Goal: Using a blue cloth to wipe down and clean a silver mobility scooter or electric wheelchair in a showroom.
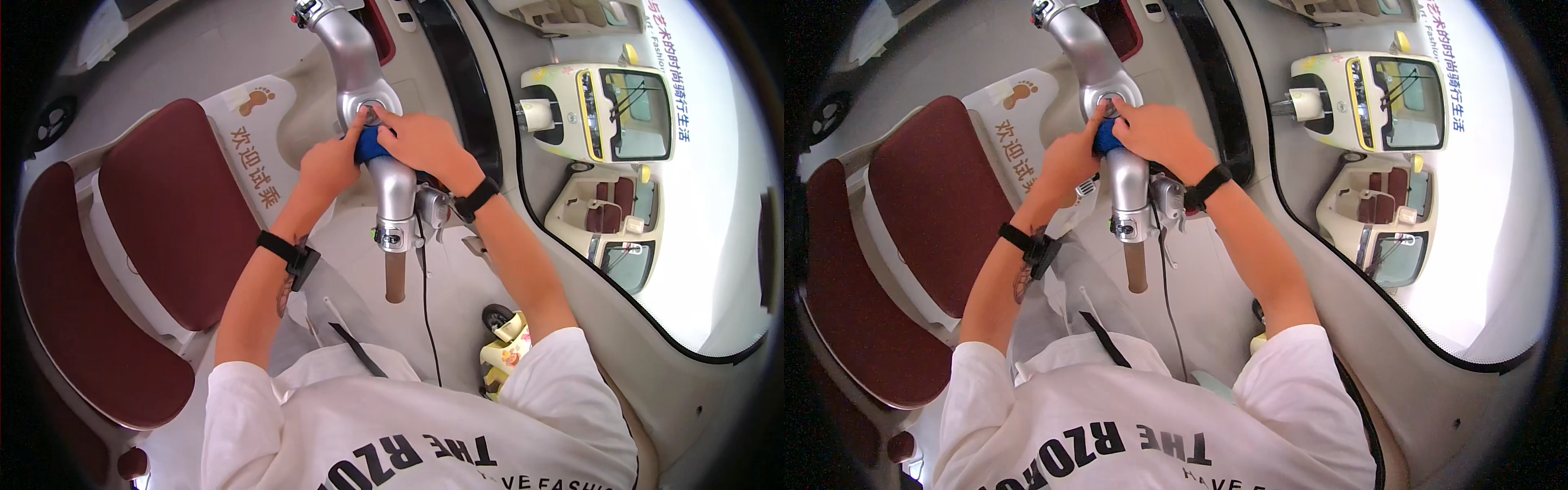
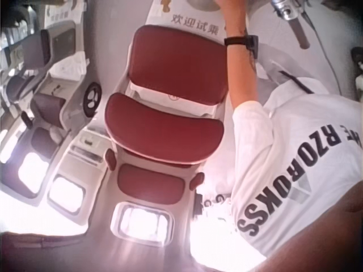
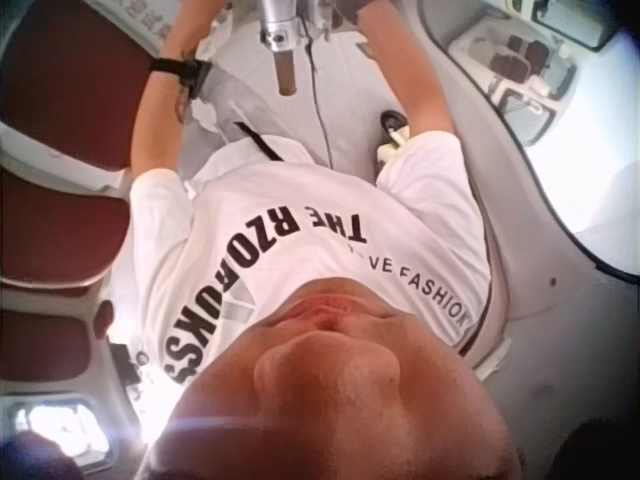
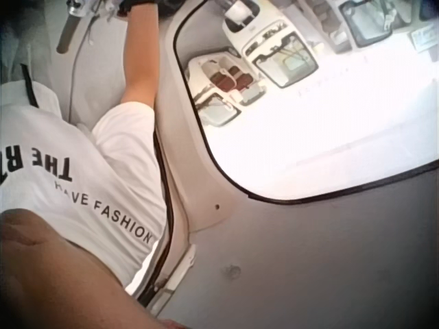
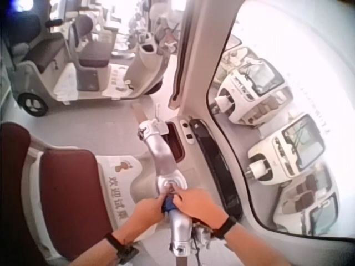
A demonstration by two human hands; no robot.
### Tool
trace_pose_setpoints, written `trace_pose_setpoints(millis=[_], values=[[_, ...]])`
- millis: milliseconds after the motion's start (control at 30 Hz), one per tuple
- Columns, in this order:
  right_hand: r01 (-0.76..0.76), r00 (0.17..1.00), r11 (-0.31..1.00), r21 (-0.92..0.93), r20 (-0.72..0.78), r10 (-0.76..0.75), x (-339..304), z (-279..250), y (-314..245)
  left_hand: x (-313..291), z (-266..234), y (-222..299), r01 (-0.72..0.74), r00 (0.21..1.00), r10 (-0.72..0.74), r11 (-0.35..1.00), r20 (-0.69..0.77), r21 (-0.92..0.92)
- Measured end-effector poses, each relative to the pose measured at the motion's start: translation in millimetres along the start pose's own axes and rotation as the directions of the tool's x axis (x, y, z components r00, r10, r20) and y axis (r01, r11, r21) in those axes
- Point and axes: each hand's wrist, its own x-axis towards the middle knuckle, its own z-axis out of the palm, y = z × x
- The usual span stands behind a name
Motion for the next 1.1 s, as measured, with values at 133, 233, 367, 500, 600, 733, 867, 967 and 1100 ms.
trace_pose_setpoints(millis=[133,233,367,500,600,733,867,967,1100], values=[[-0.028,0.998,0.999,0.033,0.055,0.027,1,-3,1,-6,3,7,0.064,0.998,-0.064,0.997,-0.004,-0.040],[-0.058,0.994,0.997,0.046,0.092,0.054,1,-4,-1,-8,3,11,0.073,0.997,-0.073,0.997,-0.002,-0.035],[-0.082,0.992,0.994,0.077,0.101,0.074,2,-5,-1,-3,-1,9,0.030,0.999,-0.028,0.998,-0.035,0.060],[-0.060,0.996,0.996,0.065,0.071,0.055,2,-6,-4,1,-8,-1,0.046,0.999,-0.042,0.992,0.035,-0.120],[-0.125,0.967,0.992,0.009,0.226,0.119,3,-13,-8,2,-16,-9,0.038,0.998,-0.017,0.944,0.068,-0.329],[-0.088,0.987,0.993,0.075,0.139,0.077,0,-5,-2,5,-18,-7,0.043,0.997,-0.014,0.915,0.076,-0.401],[-0.101,0.986,0.993,0.055,0.136,0.093,5,-3,-2,8,-26,-2,0.040,0.998,-0.021,0.944,0.061,-0.328],[-0.075,0.986,0.997,-0.003,0.151,0.074,7,-7,-4,11,-29,11,0.060,0.995,-0.046,0.987,0.094,-0.148],[-0.065,0.984,0.997,-0.051,0.160,0.073,9,-8,-6,3,-24,30,0.072,0.997,-0.072,0.997,0.006,0.016]])
